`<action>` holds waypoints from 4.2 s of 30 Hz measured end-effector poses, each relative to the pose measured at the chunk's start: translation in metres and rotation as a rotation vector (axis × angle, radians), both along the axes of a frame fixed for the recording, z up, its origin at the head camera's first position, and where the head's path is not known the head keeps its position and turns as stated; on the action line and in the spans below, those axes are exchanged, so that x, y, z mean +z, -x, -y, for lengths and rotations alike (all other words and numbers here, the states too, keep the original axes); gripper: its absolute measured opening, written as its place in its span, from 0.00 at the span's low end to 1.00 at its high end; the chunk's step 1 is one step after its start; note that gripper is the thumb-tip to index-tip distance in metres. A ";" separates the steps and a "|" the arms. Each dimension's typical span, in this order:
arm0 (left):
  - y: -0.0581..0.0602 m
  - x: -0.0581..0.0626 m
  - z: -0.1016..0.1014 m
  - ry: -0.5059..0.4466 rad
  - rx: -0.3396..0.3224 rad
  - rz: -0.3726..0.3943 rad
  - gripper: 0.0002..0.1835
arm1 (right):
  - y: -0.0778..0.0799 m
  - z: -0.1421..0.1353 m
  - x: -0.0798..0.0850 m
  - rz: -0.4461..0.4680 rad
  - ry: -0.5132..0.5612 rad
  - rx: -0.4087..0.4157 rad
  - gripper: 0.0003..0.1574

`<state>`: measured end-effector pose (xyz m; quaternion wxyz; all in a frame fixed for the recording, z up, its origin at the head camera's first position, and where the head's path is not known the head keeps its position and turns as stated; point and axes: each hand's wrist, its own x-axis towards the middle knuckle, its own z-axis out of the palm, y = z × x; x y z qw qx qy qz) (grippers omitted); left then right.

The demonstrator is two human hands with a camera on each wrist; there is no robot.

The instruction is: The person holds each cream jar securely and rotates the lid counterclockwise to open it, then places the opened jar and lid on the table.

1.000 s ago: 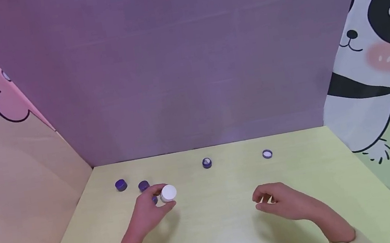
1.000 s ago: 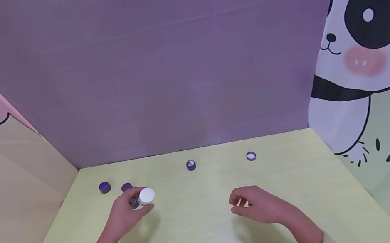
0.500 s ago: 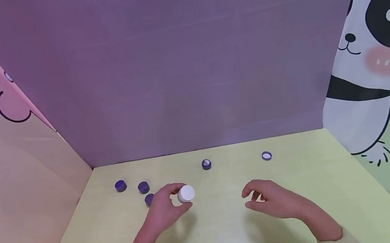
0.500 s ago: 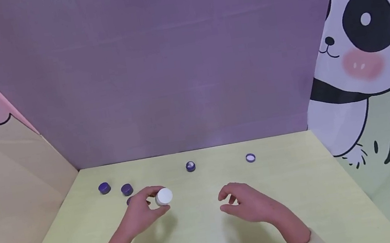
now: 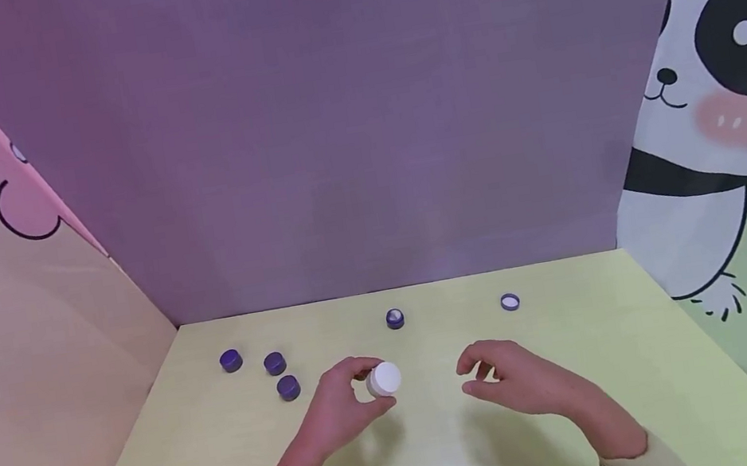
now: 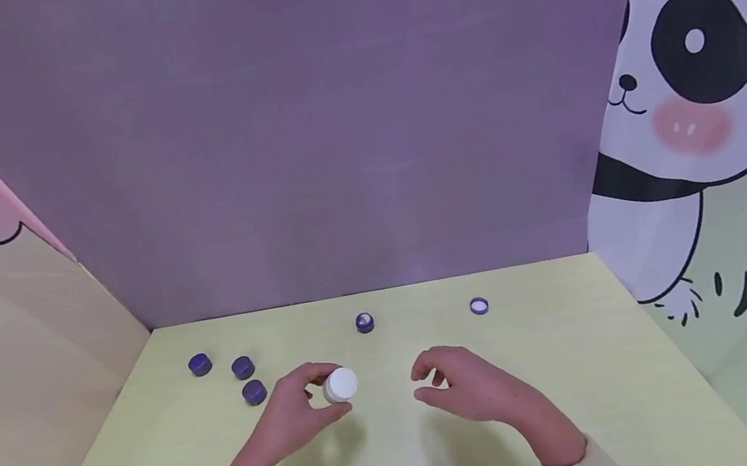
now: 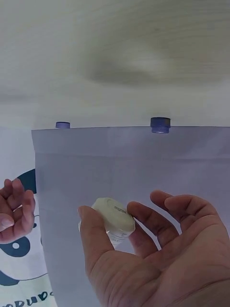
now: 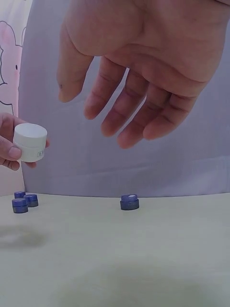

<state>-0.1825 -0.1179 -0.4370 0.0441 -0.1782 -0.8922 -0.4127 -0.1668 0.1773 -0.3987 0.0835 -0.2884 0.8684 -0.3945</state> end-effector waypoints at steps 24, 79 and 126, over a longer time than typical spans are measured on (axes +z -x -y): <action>-0.001 -0.002 -0.028 -0.092 -0.105 0.070 0.24 | -0.005 0.022 0.000 -0.008 0.046 0.030 0.05; -0.008 -0.016 -0.036 -0.079 -0.149 0.064 0.22 | 0.006 0.050 -0.024 -0.042 -0.124 -0.184 0.17; -0.001 -0.030 -0.036 -0.193 -0.105 0.090 0.22 | 0.010 0.046 -0.036 0.035 0.087 -0.080 0.13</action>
